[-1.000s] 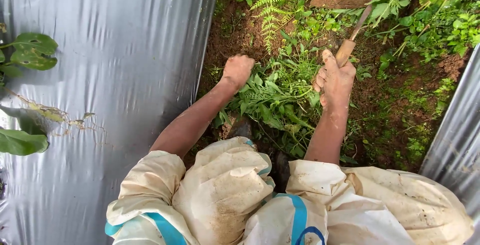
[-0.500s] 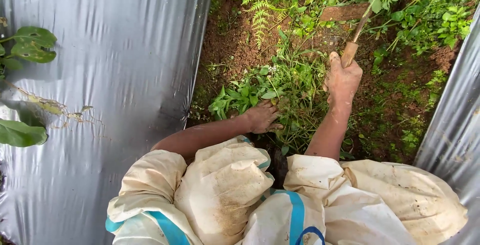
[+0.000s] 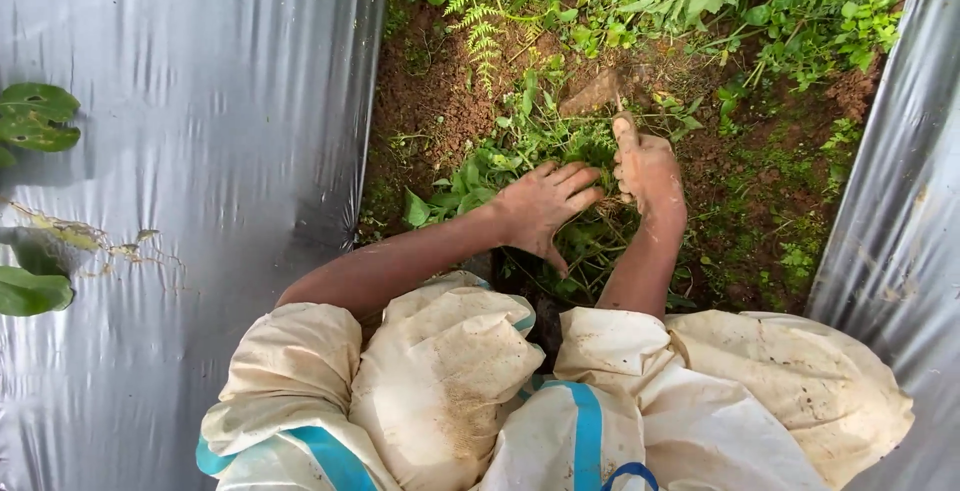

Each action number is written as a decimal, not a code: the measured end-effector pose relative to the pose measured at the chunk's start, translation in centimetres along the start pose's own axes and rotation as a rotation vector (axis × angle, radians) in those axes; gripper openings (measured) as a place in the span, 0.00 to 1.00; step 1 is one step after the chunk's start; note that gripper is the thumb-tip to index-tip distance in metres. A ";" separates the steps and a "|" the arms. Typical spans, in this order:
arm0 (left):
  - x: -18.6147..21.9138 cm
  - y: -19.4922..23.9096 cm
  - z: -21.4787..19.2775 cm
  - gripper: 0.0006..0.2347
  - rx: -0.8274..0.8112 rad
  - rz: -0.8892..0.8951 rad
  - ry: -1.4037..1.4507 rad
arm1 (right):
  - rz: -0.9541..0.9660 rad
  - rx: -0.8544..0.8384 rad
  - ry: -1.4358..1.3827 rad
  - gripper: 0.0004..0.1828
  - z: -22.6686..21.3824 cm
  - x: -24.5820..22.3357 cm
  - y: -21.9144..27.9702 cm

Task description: Using a hand hoe to loosen soil and pulling out weeds by hand in a farm field.

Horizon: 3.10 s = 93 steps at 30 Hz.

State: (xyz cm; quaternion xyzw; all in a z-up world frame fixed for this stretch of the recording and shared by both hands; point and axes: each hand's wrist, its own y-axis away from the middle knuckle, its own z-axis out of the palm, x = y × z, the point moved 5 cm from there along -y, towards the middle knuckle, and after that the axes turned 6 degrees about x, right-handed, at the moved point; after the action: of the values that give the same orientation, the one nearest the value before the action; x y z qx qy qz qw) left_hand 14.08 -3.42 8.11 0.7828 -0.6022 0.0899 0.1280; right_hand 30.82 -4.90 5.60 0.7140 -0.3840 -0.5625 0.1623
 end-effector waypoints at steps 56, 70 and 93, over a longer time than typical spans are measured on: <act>1.7 -3.7 15.2 0.33 -0.257 0.226 -0.414 | -0.277 0.528 -0.655 0.21 -3.9 0.1 -1.1; -10.0 -6.0 1.9 0.05 0.524 -0.201 -0.220 | -0.270 0.610 -0.750 0.22 -4.7 1.7 -2.4; -4.8 -3.7 6.4 0.46 -0.042 -0.676 0.165 | -0.031 0.438 -1.411 0.25 0.1 6.4 -5.4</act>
State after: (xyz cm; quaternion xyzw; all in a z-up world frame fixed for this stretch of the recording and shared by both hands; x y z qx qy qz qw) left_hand 16.32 -0.06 0.22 0.9254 -0.2981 0.0928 0.2147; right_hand 33.20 -6.03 -2.39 0.2042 -0.4902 -0.8006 -0.2774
